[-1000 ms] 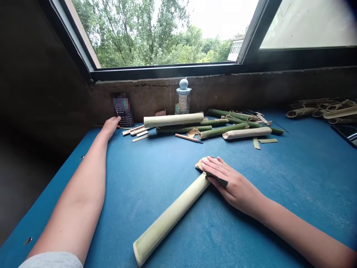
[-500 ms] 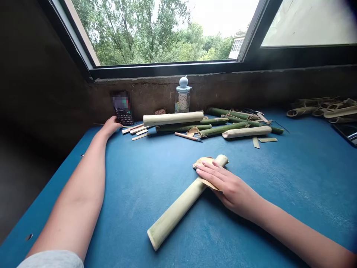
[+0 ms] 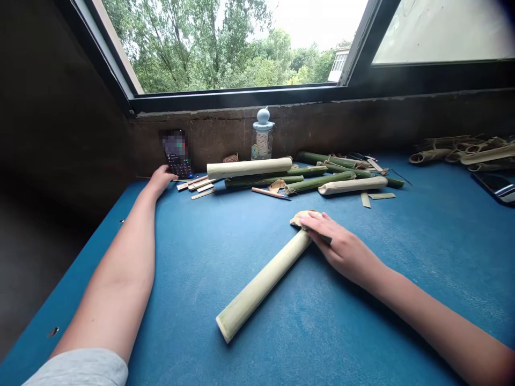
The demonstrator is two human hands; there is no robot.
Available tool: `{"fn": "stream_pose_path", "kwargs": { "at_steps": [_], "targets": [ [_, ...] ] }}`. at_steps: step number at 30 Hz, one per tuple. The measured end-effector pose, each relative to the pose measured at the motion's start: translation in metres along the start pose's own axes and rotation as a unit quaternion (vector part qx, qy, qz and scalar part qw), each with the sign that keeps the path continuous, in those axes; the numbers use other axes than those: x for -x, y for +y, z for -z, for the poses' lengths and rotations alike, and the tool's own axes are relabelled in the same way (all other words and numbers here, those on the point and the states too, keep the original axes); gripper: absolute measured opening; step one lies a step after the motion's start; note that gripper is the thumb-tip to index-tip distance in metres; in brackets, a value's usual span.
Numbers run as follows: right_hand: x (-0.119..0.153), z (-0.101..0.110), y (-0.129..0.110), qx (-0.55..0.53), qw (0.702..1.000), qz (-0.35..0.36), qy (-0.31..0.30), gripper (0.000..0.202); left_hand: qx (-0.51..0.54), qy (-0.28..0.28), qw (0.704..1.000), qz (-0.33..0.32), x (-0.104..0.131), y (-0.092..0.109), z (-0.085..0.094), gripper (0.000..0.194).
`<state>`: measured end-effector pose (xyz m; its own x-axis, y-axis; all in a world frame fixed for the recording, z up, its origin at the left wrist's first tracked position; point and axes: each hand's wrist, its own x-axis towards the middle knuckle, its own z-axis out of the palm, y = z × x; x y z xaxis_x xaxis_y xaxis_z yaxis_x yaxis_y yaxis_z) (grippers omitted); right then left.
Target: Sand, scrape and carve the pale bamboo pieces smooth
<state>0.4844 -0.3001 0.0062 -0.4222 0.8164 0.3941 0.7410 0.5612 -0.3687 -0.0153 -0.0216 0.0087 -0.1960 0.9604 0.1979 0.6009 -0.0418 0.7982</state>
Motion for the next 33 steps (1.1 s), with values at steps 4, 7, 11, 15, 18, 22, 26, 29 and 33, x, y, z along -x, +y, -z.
{"fn": "stream_pose_path", "kwargs": {
  "at_steps": [4,7,11,15,18,22,26,29,33],
  "targets": [
    [-0.005,0.004,0.022,0.0,0.996,-0.087,0.017,0.043,-0.011,0.015,1.0,0.001,-0.001,0.001,-0.002,0.041],
    [-0.004,0.0,0.015,0.0,0.999,-0.048,0.004,0.043,-0.02,0.024,0.999,0.004,-0.001,0.001,-0.004,0.039],
    [-0.003,-0.004,0.0,0.001,0.997,0.074,-0.039,0.042,-0.039,0.036,0.999,0.015,-0.001,0.0,-0.006,0.039],
    [-0.004,-0.004,-0.002,0.026,0.998,0.057,-0.017,0.043,-0.054,0.043,0.997,0.032,-0.003,0.001,-0.008,0.035],
    [-0.003,-0.009,-0.014,0.052,0.996,0.068,-0.002,0.045,-0.061,0.047,0.996,0.039,-0.004,0.002,-0.008,0.032],
    [-0.003,-0.013,-0.026,0.002,0.988,0.145,-0.048,0.048,-0.068,0.049,0.996,0.038,-0.001,0.002,-0.007,0.029],
    [-0.006,-0.006,-0.01,0.01,0.998,0.059,-0.006,0.043,-0.082,0.06,0.994,0.028,0.002,0.002,-0.008,0.031],
    [-0.003,-0.005,-0.012,-0.009,0.998,0.061,-0.013,0.044,-0.096,0.068,0.993,0.026,0.003,0.003,-0.008,0.035],
    [0.002,-0.007,-0.03,-0.048,0.99,0.121,-0.048,0.046,-0.106,0.063,0.992,0.019,0.003,0.003,-0.007,0.034]
  ]
}}
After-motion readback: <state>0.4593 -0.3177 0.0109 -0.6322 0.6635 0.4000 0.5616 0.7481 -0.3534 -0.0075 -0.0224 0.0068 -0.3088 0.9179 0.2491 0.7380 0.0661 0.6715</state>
